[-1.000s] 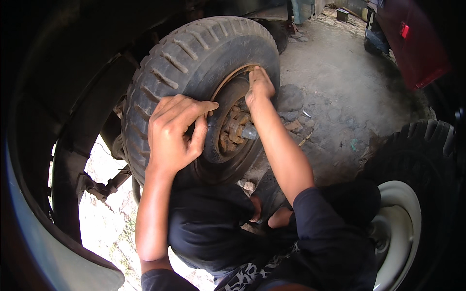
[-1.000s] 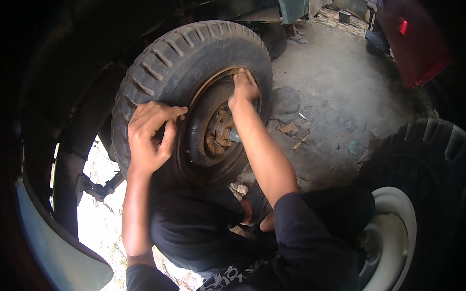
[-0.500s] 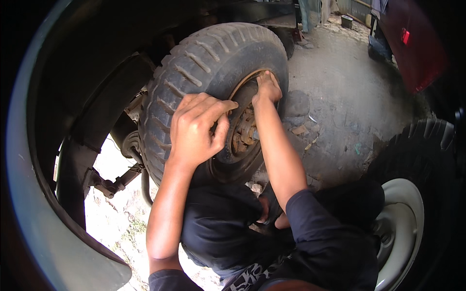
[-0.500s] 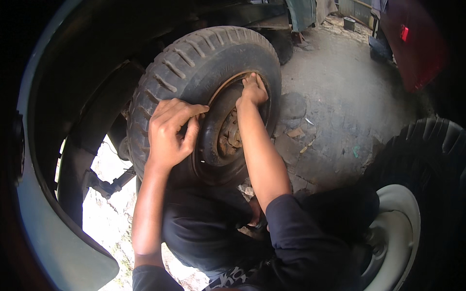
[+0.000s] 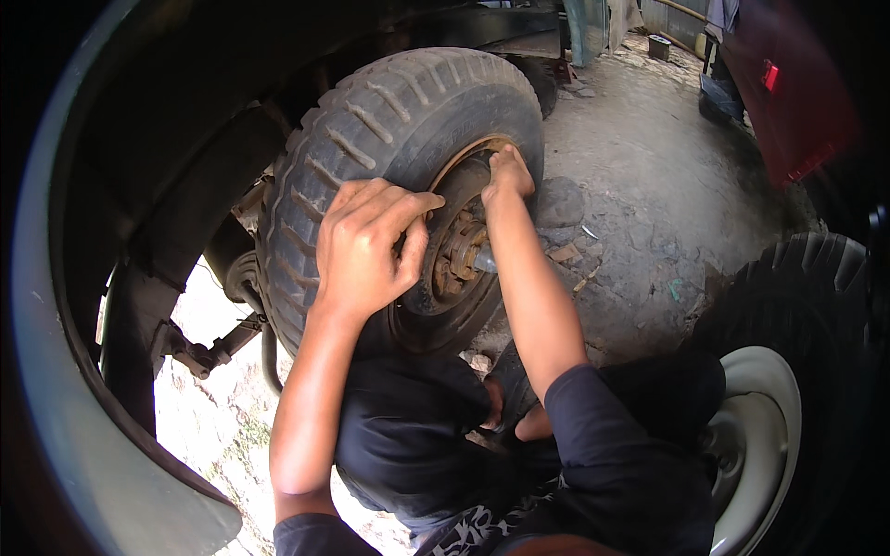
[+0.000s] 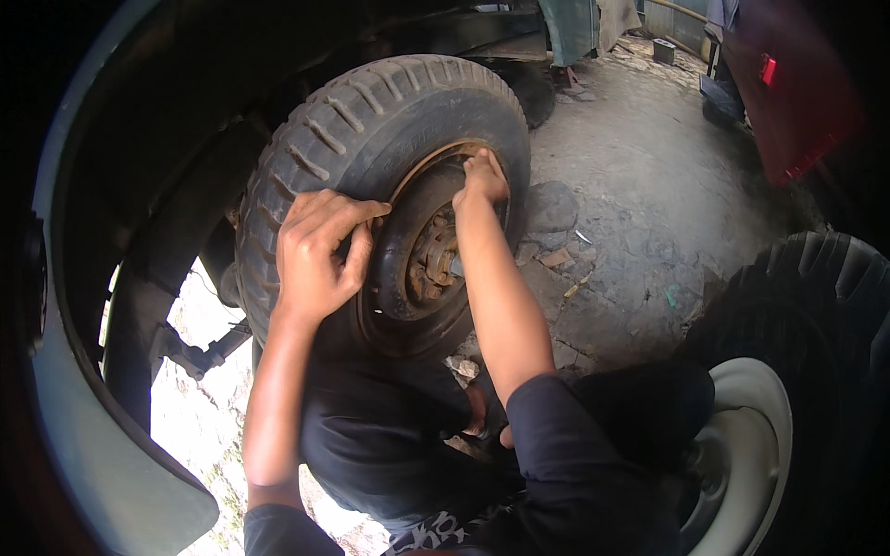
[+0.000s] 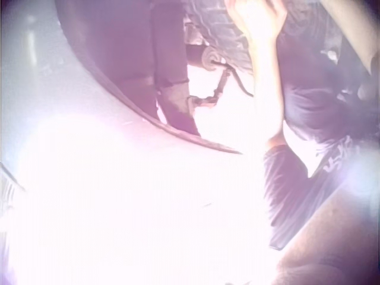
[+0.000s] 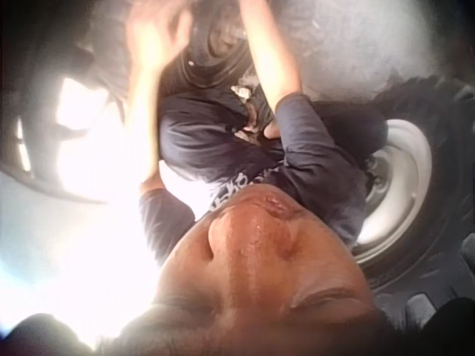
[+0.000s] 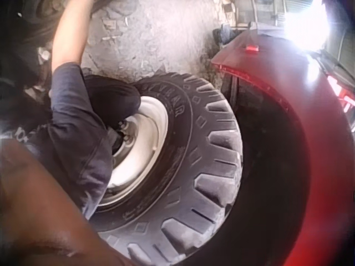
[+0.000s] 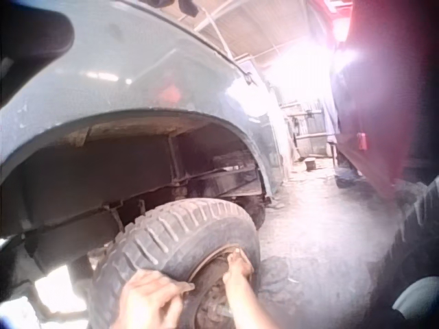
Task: The person sits on the ground and repeatedly wipes the rim and hub area of a vehicle wheel with a small cloth. They rotate the wheel slightly to access different sections and continue wiping the same areas multiple times.
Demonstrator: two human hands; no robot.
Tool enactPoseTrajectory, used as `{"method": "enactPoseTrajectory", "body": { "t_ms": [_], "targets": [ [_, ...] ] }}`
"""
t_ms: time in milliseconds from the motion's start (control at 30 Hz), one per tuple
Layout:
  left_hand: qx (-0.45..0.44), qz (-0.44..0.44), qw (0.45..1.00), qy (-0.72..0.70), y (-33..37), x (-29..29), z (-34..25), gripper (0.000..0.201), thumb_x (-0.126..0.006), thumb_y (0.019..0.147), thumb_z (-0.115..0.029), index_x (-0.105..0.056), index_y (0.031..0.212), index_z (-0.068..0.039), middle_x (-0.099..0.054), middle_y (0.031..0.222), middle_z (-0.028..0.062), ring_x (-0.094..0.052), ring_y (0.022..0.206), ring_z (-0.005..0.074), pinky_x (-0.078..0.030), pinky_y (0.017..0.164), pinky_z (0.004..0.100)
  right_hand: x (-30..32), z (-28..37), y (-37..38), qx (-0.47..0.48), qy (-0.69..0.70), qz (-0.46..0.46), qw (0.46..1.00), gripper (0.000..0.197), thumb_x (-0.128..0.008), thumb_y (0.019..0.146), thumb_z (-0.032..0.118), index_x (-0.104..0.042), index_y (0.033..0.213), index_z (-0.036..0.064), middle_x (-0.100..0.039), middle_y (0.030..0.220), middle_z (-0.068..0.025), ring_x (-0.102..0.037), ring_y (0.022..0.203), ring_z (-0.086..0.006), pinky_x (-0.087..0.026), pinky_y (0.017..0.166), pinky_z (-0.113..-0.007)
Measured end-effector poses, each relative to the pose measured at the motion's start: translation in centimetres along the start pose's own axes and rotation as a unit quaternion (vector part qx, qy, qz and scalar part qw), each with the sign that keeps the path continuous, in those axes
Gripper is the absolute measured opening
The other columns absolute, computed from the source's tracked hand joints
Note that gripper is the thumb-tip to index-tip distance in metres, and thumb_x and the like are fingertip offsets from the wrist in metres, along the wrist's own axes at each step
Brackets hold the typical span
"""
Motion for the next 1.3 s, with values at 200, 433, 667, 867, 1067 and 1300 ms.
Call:
{"method": "enactPoseTrajectory", "body": {
  "t_ms": [200,433,667,867,1067,1300],
  "targets": [
    [0.007,0.003,1.0,-0.009,-0.3,0.2,0.1,0.02,-0.071,0.078,-0.001,-0.079,0.096,-0.008,-0.072,0.083,0.0068,-0.07,0.081,0.0264,-0.054,0.087,0.0389,-0.2,0.3,0.1,0.01,-0.012,0.066,0.998,0.022,-0.074,0.1,0.0,-0.075,0.121,-0.0071,-0.077,0.102,-0.0127,-0.07,0.083,-0.018,-0.06,0.076,-0.028],
    [-0.004,-0.002,1.0,0.015,-0.3,0.2,0.3,0.021,-0.071,0.078,-0.001,-0.078,0.097,-0.009,-0.071,0.082,0.0068,-0.069,0.082,0.0265,-0.053,0.085,0.0398,-0.6,-0.3,-1.1,0.011,-0.007,-0.018,1.0,0.017,-0.075,0.099,0.0,-0.078,0.115,-0.005,-0.078,0.106,-0.014,-0.072,0.085,-0.0207,-0.062,0.077,-0.028],
    [-0.015,-0.015,1.0,-0.003,0.1,-0.3,-0.5,0.021,-0.069,0.08,0.001,-0.079,0.097,-0.007,-0.072,0.082,0.0067,-0.069,0.082,0.0271,-0.052,0.089,0.0392,2.3,-0.9,7.0,-0.07,0.065,-0.102,0.99,0.027,-0.074,0.1,0.008,-0.073,0.125,-0.0044,-0.076,0.127,-0.0165,-0.073,0.118,-0.0254,-0.063,0.089,-0.035],
    [-0.003,-0.03,1.0,0.004,0.3,0.3,0.4,0.02,-0.069,0.08,0.001,-0.079,0.096,-0.007,-0.072,0.082,0.0071,-0.07,0.082,0.0275,-0.052,0.088,0.0392,-1.2,-0.1,0.5,-0.037,0.012,0.072,0.997,0.022,-0.072,0.102,0.003,-0.074,0.123,-0.0039,-0.075,0.119,-0.0107,-0.071,0.096,-0.0175,-0.06,0.079,-0.024],
    [-0.006,-0.019,1.0,-0.002,-0.2,0.0,0.2,0.018,-0.073,0.078,-0.002,-0.078,0.095,-0.007,-0.073,0.084,0.0066,-0.07,0.086,0.0253,-0.053,0.092,0.0383,0.1,0.7,2.2,-0.059,0.031,-0.019,0.998,0.022,-0.072,0.103,0.004,-0.074,0.124,-0.003,-0.076,0.117,-0.0119,-0.07,0.093,-0.0167,-0.059,0.079,-0.023],
    [0.002,-0.015,1.0,0.001,0.1,-0.1,0.3,0.023,-0.069,0.079,0.002,-0.08,0.097,-0.009,-0.073,0.083,0.0059,-0.07,0.083,0.0261,-0.053,0.091,0.0376,0.1,1.0,0.9,-0.046,0.033,-0.027,0.998,0.026,-0.07,0.105,0.005,-0.072,0.13,-0.0022,-0.074,0.107,-0.0094,-0.068,0.087,-0.0159,-0.058,0.08,-0.024]
  ]
}}
Point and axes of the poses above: each hand's wrist, its own y-axis towards the middle knuckle, its own x-axis out of the back of the hand, z = x × y, the point moved 8 cm from there along y, towards the middle knuckle
